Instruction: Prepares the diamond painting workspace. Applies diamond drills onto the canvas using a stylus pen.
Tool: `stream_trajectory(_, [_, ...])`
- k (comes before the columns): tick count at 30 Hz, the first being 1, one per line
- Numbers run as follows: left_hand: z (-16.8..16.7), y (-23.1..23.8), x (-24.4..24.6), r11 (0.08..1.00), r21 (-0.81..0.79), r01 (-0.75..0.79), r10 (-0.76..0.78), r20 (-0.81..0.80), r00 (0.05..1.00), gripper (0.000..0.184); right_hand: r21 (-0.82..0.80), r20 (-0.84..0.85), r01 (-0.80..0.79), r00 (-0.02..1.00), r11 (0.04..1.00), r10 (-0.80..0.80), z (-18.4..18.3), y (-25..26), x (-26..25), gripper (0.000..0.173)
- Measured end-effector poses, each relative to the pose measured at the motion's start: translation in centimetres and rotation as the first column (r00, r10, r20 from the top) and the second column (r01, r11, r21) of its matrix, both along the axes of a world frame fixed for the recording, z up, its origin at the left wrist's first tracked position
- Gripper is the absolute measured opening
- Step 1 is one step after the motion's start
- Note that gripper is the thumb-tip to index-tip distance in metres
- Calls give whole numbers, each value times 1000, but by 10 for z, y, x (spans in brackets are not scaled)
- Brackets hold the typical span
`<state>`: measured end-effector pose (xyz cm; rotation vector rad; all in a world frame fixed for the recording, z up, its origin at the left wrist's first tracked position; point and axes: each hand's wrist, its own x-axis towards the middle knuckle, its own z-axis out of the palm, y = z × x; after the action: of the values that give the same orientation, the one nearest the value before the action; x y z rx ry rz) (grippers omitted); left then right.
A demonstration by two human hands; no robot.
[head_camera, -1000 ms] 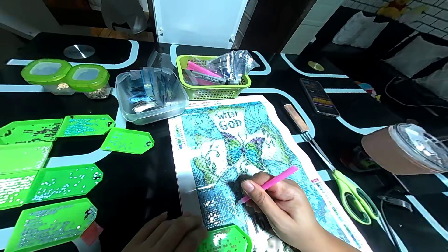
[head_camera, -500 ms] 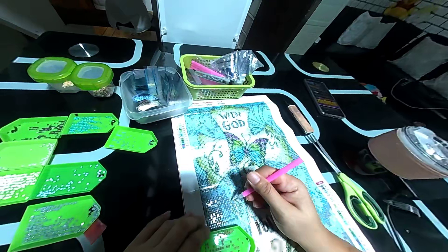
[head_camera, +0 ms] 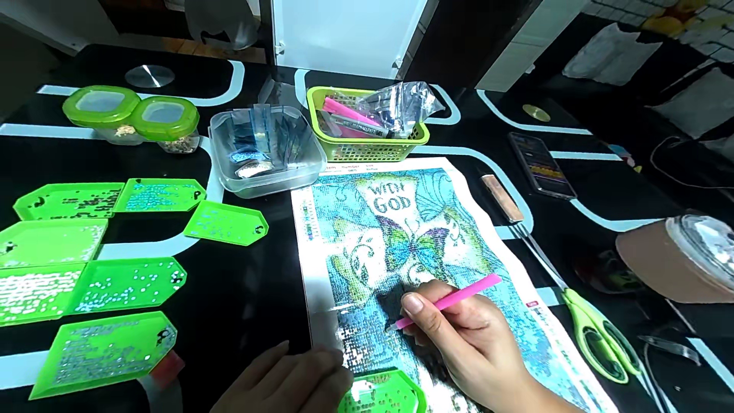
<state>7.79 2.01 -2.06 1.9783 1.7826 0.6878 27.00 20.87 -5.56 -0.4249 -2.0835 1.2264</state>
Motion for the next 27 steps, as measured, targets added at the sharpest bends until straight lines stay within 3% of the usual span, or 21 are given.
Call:
stream_trajectory(3, [0,0,0,1000,6,-4,4,-14,1000,43,36,10,-4,1000,999,3,0,-1,0,26])
stream_trajectory(9, [-1,-1,1,1000,7,-7,7,-10,1000,42,260,52,9,998,966,-23,3,-5,0,27])
stream_trajectory(18, [-4,-1,1,999,32,-19,20,-41,999,42,191,4,-45,999,981,46,8,-7,4,27])
stream_trajectory(23, [-5,-1,2,999,47,-19,21,-37,999,41,119,-19,-246,968,962,250,11,-19,7,24])
stream_trajectory(27, [-5,-1,2,999,48,-25,26,-23,999,41,144,6,-292,956,946,294,9,-19,5,25])
